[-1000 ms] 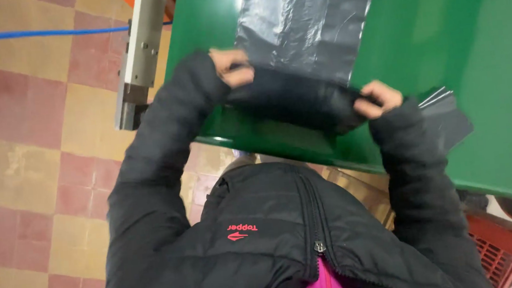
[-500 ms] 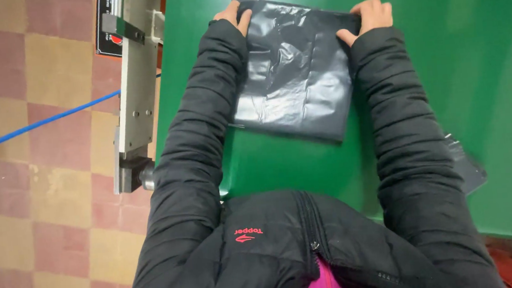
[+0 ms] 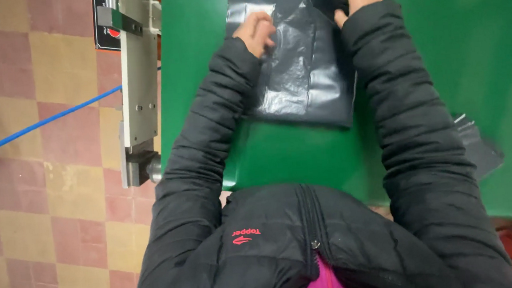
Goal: Folding and stacking black plastic bags on a green conveyor belt surface.
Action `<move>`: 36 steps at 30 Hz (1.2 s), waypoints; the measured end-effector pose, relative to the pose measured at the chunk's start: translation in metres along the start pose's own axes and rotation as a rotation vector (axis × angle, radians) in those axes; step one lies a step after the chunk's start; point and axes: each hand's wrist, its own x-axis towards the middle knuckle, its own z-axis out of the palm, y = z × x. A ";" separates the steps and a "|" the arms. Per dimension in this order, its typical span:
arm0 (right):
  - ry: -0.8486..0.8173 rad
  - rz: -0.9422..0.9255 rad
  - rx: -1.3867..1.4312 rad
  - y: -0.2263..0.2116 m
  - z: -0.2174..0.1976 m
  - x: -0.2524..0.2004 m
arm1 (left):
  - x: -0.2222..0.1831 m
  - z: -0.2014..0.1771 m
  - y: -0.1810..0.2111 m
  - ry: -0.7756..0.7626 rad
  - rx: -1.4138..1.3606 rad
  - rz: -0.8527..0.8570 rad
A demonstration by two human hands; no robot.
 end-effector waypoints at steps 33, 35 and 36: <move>0.073 -0.751 0.574 -0.121 0.128 -0.286 | -0.145 0.000 -0.010 -1.188 -0.293 0.125; -0.442 0.394 0.527 -0.113 0.116 -0.303 | -0.119 0.068 -0.086 -1.338 -0.601 -0.681; -0.429 0.396 0.528 -0.118 0.102 -0.298 | -0.118 0.060 -0.081 -1.343 -0.592 -0.671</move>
